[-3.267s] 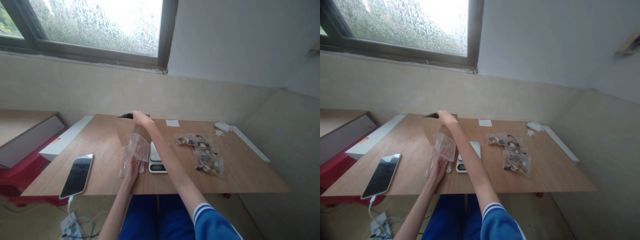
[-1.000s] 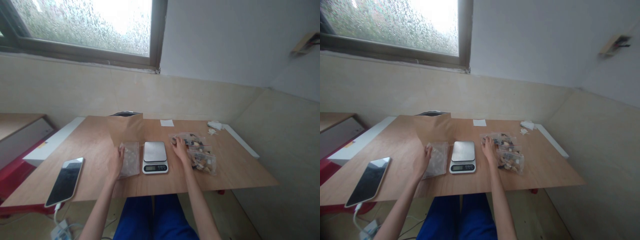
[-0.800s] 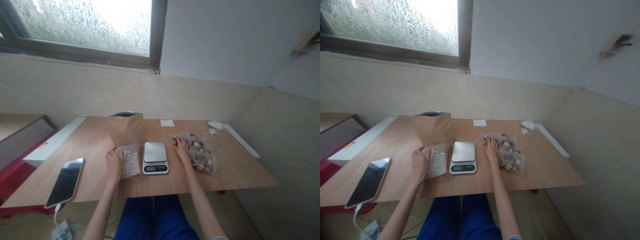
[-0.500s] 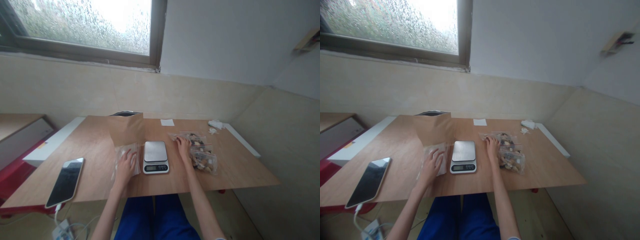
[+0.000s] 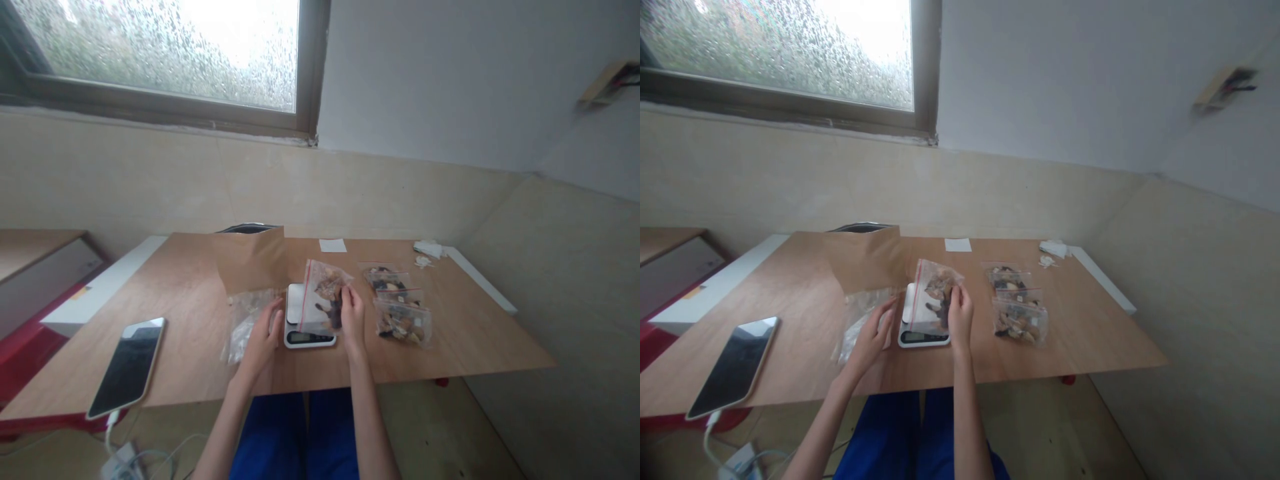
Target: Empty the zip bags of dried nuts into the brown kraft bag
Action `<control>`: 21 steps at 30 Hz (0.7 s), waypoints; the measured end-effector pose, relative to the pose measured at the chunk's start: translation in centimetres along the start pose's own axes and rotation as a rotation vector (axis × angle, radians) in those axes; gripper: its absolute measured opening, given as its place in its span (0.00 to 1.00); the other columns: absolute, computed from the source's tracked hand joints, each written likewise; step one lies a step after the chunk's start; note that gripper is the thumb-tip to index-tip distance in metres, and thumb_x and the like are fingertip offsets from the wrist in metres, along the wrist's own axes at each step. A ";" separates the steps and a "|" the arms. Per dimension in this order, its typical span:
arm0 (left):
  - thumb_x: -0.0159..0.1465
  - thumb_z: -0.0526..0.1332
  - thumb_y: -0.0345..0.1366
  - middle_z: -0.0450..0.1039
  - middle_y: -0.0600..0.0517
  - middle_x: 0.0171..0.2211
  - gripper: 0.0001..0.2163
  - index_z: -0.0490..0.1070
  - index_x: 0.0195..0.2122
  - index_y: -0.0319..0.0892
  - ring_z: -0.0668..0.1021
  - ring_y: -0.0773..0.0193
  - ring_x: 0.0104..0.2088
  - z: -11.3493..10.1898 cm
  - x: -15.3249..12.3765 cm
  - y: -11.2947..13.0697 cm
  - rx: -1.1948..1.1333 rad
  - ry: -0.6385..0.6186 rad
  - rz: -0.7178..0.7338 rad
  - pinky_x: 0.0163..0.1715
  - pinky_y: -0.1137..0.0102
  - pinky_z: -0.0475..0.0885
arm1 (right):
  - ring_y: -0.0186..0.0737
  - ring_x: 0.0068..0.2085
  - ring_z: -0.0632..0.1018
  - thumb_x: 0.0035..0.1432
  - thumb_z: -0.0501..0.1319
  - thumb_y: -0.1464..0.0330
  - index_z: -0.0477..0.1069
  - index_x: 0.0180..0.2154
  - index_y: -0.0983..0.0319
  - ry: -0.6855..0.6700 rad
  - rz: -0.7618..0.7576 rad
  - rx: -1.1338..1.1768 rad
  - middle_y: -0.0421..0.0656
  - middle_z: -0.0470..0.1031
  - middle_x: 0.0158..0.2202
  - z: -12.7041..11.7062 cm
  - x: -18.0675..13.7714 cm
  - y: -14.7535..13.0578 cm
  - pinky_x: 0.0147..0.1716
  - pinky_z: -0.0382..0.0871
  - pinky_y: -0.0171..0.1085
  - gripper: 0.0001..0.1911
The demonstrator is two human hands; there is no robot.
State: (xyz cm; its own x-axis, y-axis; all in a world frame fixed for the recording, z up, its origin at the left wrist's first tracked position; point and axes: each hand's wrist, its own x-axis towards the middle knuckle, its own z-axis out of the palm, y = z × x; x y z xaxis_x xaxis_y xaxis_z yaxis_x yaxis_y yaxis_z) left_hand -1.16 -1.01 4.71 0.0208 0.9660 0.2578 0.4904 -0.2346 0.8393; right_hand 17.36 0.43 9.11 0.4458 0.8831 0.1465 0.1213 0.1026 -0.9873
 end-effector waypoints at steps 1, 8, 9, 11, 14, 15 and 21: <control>0.64 0.46 0.44 0.68 0.43 0.52 0.19 0.64 0.50 0.40 0.70 0.59 0.52 0.1 -0.1 1.4 -0.107 -0.010 -0.018 0.51 0.63 0.64 | 0.46 0.42 0.74 0.56 0.50 0.55 0.70 0.35 0.64 -0.054 0.044 0.060 0.50 0.76 0.39 0.5 -0.4 -0.3 0.40 0.67 0.39 0.20; 0.59 0.54 0.48 0.55 0.59 0.19 0.16 0.56 0.22 0.43 0.63 0.70 0.21 0.0 -0.4 6.6 -0.391 -0.069 -0.093 0.22 0.75 0.59 | 0.45 0.42 0.74 0.57 0.51 0.57 0.69 0.37 0.63 -0.198 0.124 0.113 0.49 0.75 0.39 1.8 -1.7 0.1 0.41 0.67 0.40 0.17; 0.59 0.54 0.49 0.53 0.59 0.18 0.17 0.54 0.21 0.43 0.61 0.71 0.20 0.0 -0.4 6.7 -0.401 -0.070 -0.101 0.22 0.75 0.58 | 0.45 0.43 0.74 0.57 0.50 0.58 0.67 0.40 0.63 -0.185 0.102 0.066 0.49 0.74 0.40 1.8 -1.9 0.2 0.42 0.67 0.41 0.17; 0.59 0.54 0.49 0.51 0.59 0.18 0.18 0.53 0.21 0.43 0.59 0.70 0.20 -0.1 -0.5 6.8 -0.421 -0.046 -0.123 0.22 0.75 0.57 | 0.44 0.42 0.73 0.57 0.51 0.61 0.63 0.45 0.62 -0.115 0.037 -0.088 0.50 0.72 0.42 2.0 -2.4 0.2 0.43 0.65 0.41 0.17; 0.58 0.54 0.50 0.51 0.59 0.18 0.18 0.53 0.21 0.43 0.59 0.70 0.21 -0.1 -0.5 6.8 -0.412 0.014 -0.151 0.22 0.74 0.57 | 0.43 0.39 0.72 0.58 0.51 0.62 0.60 0.44 0.61 -0.068 -0.069 -0.272 0.49 0.71 0.38 2.3 -3.3 -0.6 0.40 0.65 0.40 0.13; 0.58 0.54 0.49 0.52 0.59 0.18 0.17 0.54 0.21 0.43 0.60 0.70 0.21 -0.1 -0.5 6.8 -0.405 0.027 -0.153 0.22 0.74 0.57 | 0.42 0.36 0.73 0.58 0.50 0.62 0.61 0.40 0.61 -0.132 -0.097 -0.280 0.47 0.71 0.36 2.4 -3.5 -1.0 0.38 0.65 0.39 0.11; 0.58 0.51 0.53 0.63 0.55 0.22 0.18 0.61 0.25 0.42 0.67 0.66 0.25 -0.2 -0.7 6.5 -0.422 0.127 -0.238 0.25 0.73 0.64 | 0.35 0.27 0.70 0.61 0.48 0.57 0.59 0.28 0.58 -0.652 -0.137 -0.171 0.37 0.67 0.24 3.2 -4.9 -3.0 0.28 0.62 0.33 0.14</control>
State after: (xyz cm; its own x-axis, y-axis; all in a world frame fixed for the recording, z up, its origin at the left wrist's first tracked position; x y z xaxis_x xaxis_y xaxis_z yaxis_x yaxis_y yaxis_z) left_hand 1.84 -3.25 10.10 -0.1675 0.9834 0.0694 0.0725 -0.0580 0.9957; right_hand 11.97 -2.74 11.16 -0.2019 0.9680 0.1493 0.3009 0.2064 -0.9311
